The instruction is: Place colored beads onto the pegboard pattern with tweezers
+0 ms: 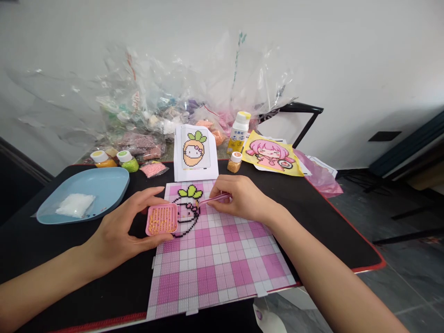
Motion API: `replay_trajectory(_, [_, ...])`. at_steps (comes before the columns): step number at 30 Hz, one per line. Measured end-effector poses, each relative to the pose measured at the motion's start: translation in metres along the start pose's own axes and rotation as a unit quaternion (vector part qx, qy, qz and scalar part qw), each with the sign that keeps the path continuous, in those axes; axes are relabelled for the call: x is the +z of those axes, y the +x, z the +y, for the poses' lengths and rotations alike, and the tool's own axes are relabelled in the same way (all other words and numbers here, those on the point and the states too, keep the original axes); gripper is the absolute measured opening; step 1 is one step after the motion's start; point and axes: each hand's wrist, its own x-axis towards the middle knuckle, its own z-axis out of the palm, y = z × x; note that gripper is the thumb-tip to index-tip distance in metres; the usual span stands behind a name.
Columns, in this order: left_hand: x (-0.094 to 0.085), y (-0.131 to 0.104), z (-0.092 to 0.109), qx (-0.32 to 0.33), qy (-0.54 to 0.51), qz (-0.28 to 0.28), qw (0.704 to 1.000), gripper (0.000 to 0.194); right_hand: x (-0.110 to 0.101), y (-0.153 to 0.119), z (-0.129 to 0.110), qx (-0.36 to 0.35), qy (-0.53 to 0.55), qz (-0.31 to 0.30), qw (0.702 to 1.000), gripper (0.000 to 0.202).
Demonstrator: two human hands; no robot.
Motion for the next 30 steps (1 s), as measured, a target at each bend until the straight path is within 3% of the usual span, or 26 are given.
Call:
replay_trajectory(16, [0.001, 0.0, 0.001, -0.01, -0.008, -0.005, 1.0, 0.073, 0.0, 0.0, 0.001, -0.013, 0.003, 0.005, 1.0, 0.011])
replay_trajectory(30, [0.0, 0.0, -0.002, 0.008, 0.004, -0.01, 1.0, 0.076, 0.01, 0.004, -0.013, -0.044, 0.052, 0.063, 0.996, 0.007])
